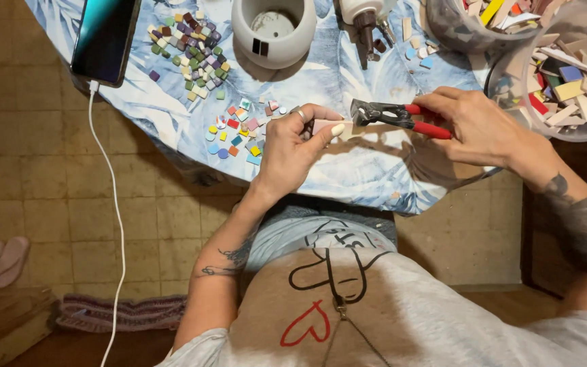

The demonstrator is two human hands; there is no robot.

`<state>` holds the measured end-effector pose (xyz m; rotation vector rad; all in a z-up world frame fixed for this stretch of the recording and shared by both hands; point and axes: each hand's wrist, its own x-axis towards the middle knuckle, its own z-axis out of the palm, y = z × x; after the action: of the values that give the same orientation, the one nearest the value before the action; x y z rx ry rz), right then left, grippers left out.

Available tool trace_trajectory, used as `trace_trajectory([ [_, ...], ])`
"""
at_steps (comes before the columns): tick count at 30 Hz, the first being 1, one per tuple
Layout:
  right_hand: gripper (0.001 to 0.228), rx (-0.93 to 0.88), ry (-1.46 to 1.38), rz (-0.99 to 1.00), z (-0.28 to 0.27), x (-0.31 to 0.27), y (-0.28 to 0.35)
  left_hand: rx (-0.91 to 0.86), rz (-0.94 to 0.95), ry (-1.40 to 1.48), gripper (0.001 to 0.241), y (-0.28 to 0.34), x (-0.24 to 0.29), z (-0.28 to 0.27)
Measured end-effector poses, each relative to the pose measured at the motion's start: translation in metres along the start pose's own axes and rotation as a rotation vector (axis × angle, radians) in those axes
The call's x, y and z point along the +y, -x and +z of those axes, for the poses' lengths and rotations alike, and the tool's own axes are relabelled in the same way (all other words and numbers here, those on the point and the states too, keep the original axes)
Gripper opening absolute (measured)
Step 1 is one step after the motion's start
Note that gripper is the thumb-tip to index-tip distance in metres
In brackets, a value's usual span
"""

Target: Cutting small mosaic tiles into smaller pieces using specialized nippers at a craft table

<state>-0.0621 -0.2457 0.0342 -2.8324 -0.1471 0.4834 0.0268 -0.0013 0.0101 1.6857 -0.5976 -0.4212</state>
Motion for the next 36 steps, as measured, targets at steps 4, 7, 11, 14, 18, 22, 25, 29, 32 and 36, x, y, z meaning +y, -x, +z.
trace_trajectory([
  [4, 0.058, -0.047, 0.043, 0.037, 0.002, 0.002, 0.002, 0.003, 0.03, -0.012, 0.008, -0.001, -0.003, 0.002],
  [7, 0.056, -0.028, 0.001, 0.02, -0.002, -0.001, 0.003, 0.017, 0.05, -0.029, 0.007, -0.002, -0.004, 0.004],
  [11, 0.058, -0.007, -0.009, -0.023, 0.002, 0.002, 0.004, 0.024, 0.026, -0.03, 0.007, -0.003, -0.005, 0.006],
  [14, 0.06, -0.004, -0.019, -0.015, 0.002, 0.002, 0.004, 0.016, 0.034, -0.035, 0.007, -0.004, -0.005, 0.006],
  [18, 0.045, 0.042, -0.067, -0.043, 0.005, 0.002, 0.005, 0.013, 0.021, -0.047, 0.007, -0.004, -0.005, 0.008],
  [22, 0.041, -0.041, -0.068, 0.023, 0.008, 0.003, 0.003, 0.01, 0.031, -0.048, 0.006, -0.004, -0.007, 0.009],
  [25, 0.025, -0.096, -0.089, 0.065, 0.011, 0.005, 0.002, -0.013, 0.023, -0.028, 0.008, -0.006, -0.007, 0.008],
  [29, 0.017, -0.106, -0.054, 0.127, 0.017, 0.005, 0.001, -0.019, 0.016, -0.067, 0.008, -0.008, -0.008, 0.008],
  [32, 0.014, -0.063, -0.049, 0.1, 0.028, 0.015, 0.001, -0.015, 0.009, -0.052, 0.008, -0.011, -0.012, 0.007],
  [36, 0.014, 0.316, -0.05, -0.086, 0.057, 0.037, 0.0, 0.024, 0.126, -0.13, 0.008, -0.014, -0.005, 0.003],
])
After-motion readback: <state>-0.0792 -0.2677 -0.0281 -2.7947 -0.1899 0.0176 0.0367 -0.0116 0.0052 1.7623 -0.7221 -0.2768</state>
